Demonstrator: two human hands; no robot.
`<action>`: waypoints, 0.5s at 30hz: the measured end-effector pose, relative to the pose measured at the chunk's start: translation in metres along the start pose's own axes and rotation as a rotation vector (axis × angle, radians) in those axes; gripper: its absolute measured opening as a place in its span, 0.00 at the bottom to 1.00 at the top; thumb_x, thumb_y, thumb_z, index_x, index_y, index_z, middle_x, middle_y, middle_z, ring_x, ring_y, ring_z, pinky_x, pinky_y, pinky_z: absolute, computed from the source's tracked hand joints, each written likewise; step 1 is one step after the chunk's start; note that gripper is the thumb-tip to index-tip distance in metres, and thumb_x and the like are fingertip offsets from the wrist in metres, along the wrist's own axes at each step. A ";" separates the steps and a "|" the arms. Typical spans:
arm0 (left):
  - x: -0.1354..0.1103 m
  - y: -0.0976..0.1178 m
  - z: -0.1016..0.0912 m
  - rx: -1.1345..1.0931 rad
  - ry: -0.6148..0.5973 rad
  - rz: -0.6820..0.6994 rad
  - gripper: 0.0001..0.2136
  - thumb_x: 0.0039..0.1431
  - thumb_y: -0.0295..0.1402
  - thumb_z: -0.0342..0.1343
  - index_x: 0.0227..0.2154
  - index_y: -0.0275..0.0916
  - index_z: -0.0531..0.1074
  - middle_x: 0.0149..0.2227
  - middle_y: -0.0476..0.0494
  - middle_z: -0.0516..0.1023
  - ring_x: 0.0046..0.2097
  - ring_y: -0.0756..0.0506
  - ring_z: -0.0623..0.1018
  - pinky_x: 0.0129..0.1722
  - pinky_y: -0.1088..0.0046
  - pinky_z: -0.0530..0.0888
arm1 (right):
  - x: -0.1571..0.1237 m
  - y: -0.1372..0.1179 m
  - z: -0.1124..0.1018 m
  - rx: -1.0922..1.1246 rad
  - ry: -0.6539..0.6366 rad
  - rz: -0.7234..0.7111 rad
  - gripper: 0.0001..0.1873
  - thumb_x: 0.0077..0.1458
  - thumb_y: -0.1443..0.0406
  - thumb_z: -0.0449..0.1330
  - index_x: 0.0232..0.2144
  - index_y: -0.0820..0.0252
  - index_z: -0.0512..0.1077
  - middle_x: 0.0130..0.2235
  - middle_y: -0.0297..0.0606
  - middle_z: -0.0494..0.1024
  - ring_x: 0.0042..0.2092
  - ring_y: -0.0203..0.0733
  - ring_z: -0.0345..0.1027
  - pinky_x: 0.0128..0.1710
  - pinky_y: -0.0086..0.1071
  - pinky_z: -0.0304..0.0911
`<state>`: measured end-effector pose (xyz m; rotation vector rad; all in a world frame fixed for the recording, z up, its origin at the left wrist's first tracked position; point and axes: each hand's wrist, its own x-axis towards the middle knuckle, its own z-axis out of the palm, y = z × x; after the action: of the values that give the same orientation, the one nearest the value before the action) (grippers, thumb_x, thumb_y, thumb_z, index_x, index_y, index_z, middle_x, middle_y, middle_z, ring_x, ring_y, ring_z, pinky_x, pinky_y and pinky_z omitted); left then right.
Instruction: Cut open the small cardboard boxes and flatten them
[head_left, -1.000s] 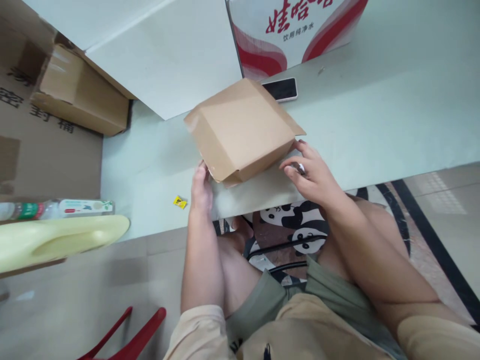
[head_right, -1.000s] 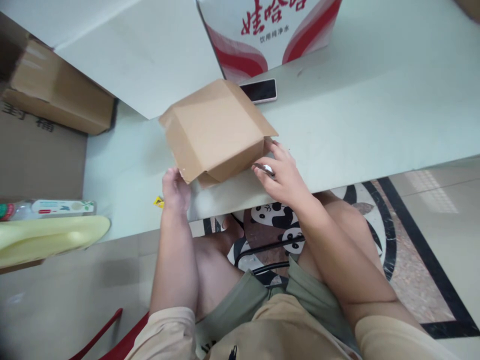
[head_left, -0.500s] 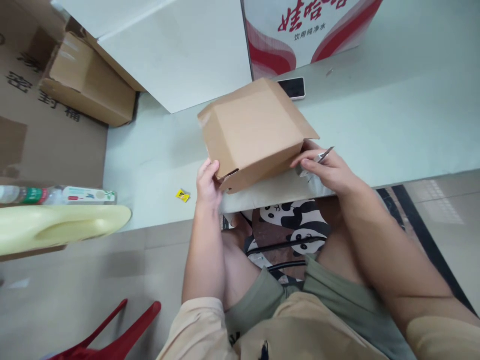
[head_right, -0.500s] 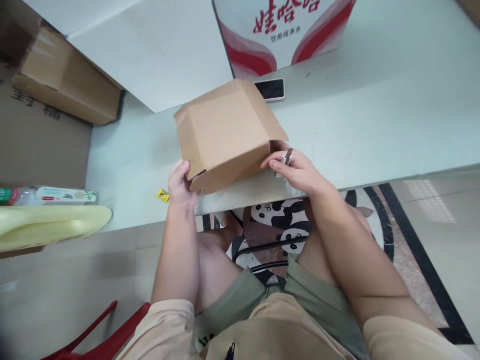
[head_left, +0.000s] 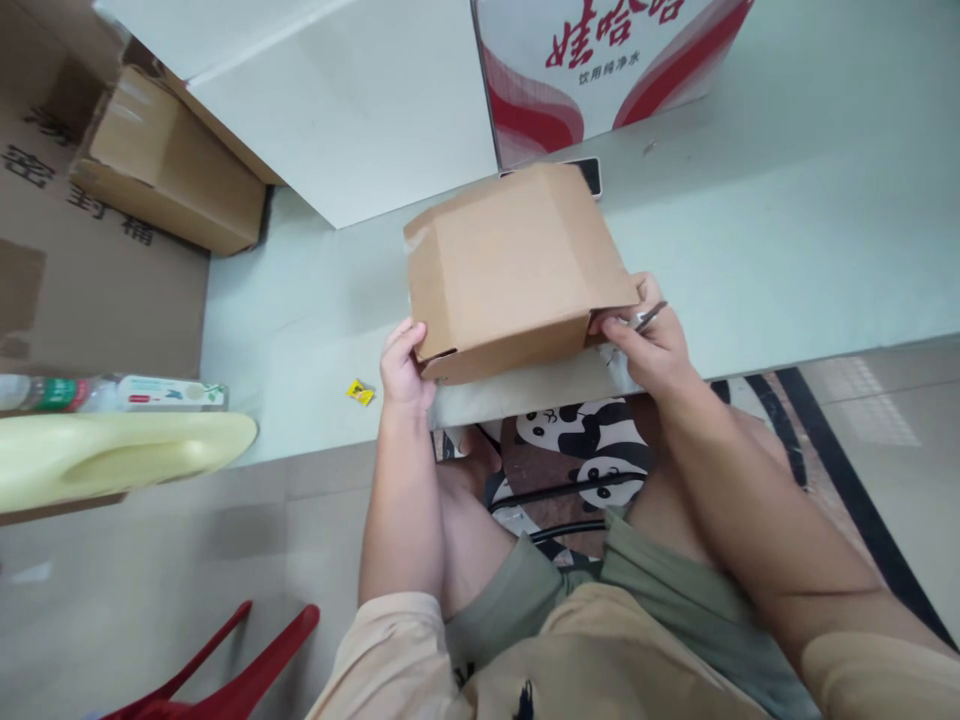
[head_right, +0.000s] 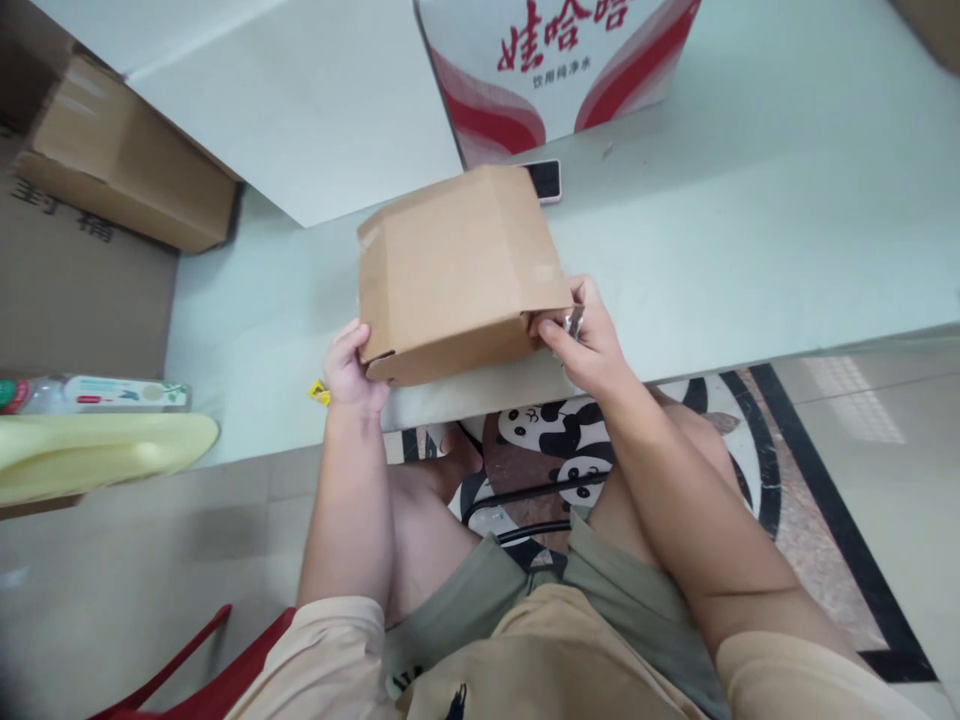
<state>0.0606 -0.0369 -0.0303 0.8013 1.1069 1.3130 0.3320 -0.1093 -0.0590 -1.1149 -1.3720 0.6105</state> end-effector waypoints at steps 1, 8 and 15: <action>0.001 0.000 0.000 0.006 0.009 0.000 0.10 0.35 0.37 0.67 0.22 0.39 0.76 0.24 0.48 0.77 0.26 0.49 0.73 0.25 0.75 0.67 | -0.001 0.000 0.001 -0.009 0.033 -0.028 0.17 0.59 0.50 0.59 0.28 0.55 0.73 0.36 0.40 0.72 0.42 0.46 0.69 0.46 0.45 0.69; -0.001 -0.006 -0.002 0.049 0.112 0.075 0.14 0.36 0.39 0.68 0.22 0.38 0.72 0.25 0.50 0.74 0.29 0.49 0.73 0.30 0.74 0.67 | -0.012 0.000 0.014 -0.103 0.249 0.042 0.17 0.62 0.48 0.55 0.47 0.48 0.66 0.34 0.37 0.70 0.36 0.44 0.69 0.40 0.45 0.69; 0.004 -0.007 -0.011 0.061 0.058 0.114 0.12 0.49 0.44 0.60 0.24 0.40 0.68 0.25 0.50 0.71 0.29 0.49 0.73 0.32 0.73 0.69 | -0.011 -0.016 0.015 -0.212 0.269 0.181 0.30 0.61 0.42 0.50 0.57 0.49 0.64 0.50 0.48 0.74 0.56 0.59 0.70 0.47 0.49 0.69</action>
<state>0.0525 -0.0357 -0.0409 0.8871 1.1658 1.4110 0.3120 -0.1218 -0.0521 -1.4483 -1.1289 0.4309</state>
